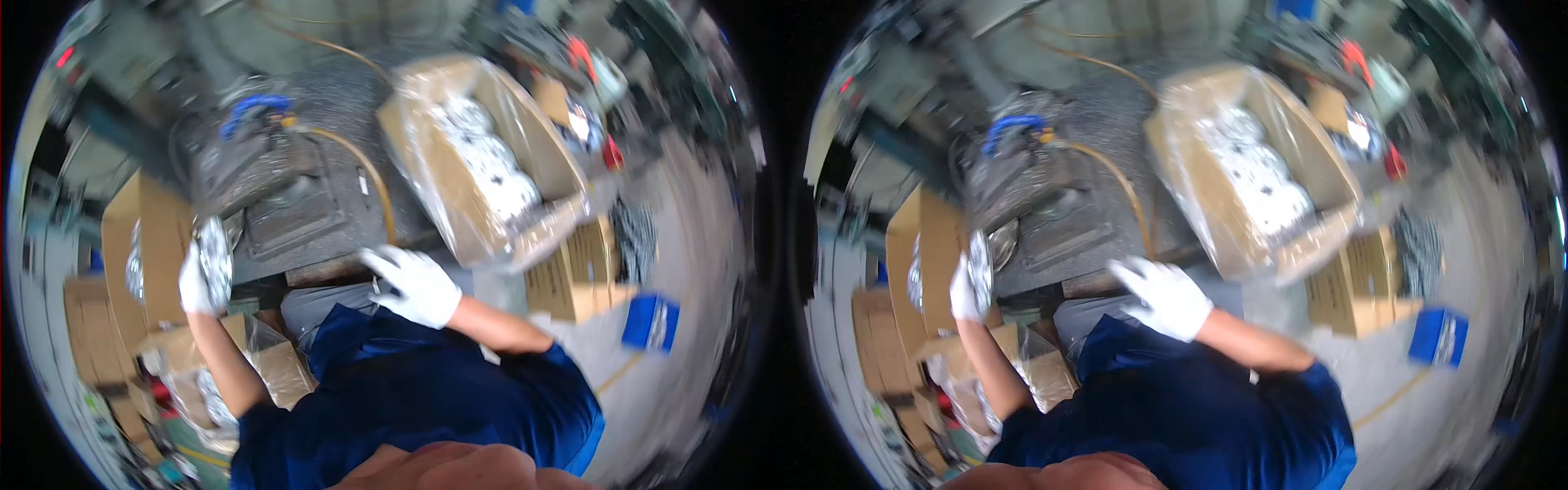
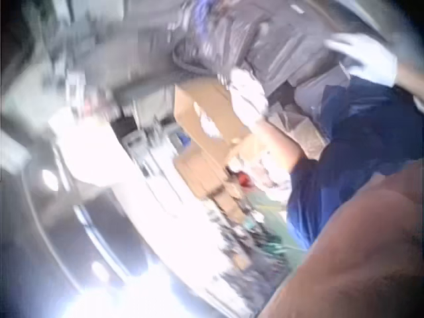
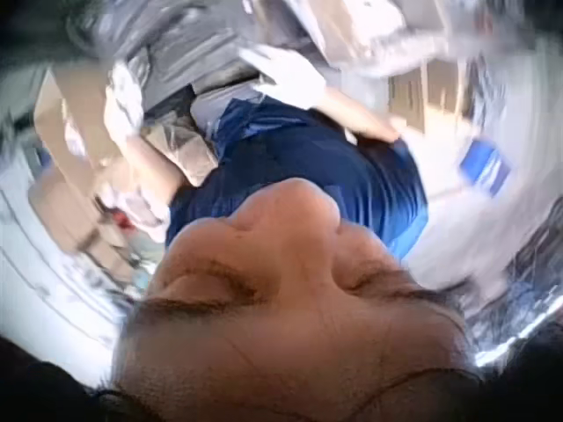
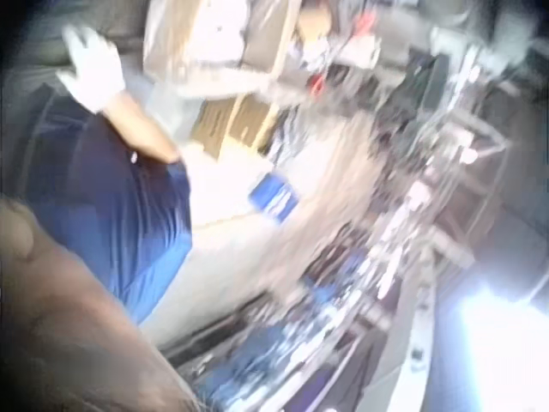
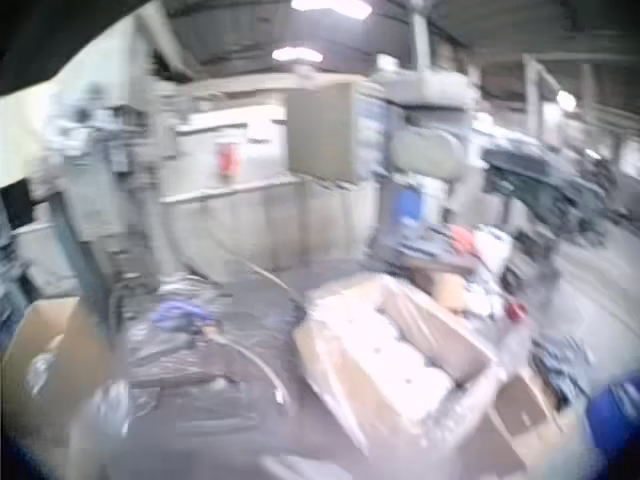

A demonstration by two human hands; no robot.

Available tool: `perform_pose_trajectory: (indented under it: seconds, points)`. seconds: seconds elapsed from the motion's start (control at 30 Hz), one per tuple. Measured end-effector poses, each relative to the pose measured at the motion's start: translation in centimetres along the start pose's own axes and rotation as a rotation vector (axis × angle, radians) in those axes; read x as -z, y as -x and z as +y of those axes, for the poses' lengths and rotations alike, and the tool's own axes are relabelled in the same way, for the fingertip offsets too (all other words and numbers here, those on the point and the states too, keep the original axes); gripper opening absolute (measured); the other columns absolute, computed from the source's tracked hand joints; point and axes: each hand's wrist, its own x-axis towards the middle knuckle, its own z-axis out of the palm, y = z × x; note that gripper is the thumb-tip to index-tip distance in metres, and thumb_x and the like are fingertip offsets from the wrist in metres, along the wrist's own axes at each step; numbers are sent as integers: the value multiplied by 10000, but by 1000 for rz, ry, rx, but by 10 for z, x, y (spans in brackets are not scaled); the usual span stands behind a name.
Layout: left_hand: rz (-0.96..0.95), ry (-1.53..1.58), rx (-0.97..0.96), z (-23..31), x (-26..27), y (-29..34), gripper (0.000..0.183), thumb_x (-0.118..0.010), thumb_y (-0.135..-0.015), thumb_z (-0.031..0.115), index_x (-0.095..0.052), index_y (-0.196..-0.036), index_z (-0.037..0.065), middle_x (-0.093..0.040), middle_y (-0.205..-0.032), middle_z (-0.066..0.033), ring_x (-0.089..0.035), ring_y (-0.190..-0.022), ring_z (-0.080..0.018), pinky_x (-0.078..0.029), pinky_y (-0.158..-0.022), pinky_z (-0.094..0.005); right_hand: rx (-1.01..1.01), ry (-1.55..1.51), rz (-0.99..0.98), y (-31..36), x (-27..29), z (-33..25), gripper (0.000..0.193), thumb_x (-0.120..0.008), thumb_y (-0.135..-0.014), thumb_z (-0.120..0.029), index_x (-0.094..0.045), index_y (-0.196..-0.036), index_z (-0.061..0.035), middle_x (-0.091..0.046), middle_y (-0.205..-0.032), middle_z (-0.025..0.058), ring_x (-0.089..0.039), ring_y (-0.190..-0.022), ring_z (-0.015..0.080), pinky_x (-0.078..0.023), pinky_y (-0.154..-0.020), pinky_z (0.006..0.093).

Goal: Picking circular metal parts from a box, placing them onto a machine fixture for inspection or testing, and then placing them into an output box.

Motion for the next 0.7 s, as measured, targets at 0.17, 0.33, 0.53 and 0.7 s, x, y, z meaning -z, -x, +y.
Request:
perform_pose_trajectory:
  seconds: [0.17, 0.33, 0.53, 0.7]
  points:
    - [32, -434, 373, -100, -43, 67, 424, -509, -960, 367, -607, -1123, -13, -669, -1001, -106, -660, -763, -180, -556, -669, -296, 372, 4, -96, -52, 31, -26, 413, -635, -795, -218, -526, -1176, -103, -559, -1160, 129, -619, -802, 285, -504, -703, 409]
    - [-265, -865, 353, -104, -47, 48, 813, -360, -917, 649, -360, -1395, -8, -587, -1069, -176, -643, -725, -188, -528, -578, -258, 121, -258, -80, -58, 94, 52, 255, -630, -856, -255, -609, -1029, -69, -637, -933, 89, -635, -800, 242, -523, -714, 340]
    - [9, -646, 267, -52, 49, 38, 632, -481, -911, 581, -536, -1191, 17, -602, -789, -84, -580, -614, -155, -463, -492, -237, -914, -524, 282, -42, 193, 242, 390, -697, -833, -212, -585, -1172, -55, -662, -877, 81, -568, -609, 125, -467, -499, 272]
    - [99, -558, 192, -30, 102, 44, 566, -529, -910, 539, -558, -1188, 47, -551, -765, -9, -485, -592, -101, -372, -500, -204, -1545, -638, 388, -11, 151, 360, 231, -713, -842, -275, -558, -743, -136, -471, -597, -22, -442, -516, 106, -356, -443, 290]
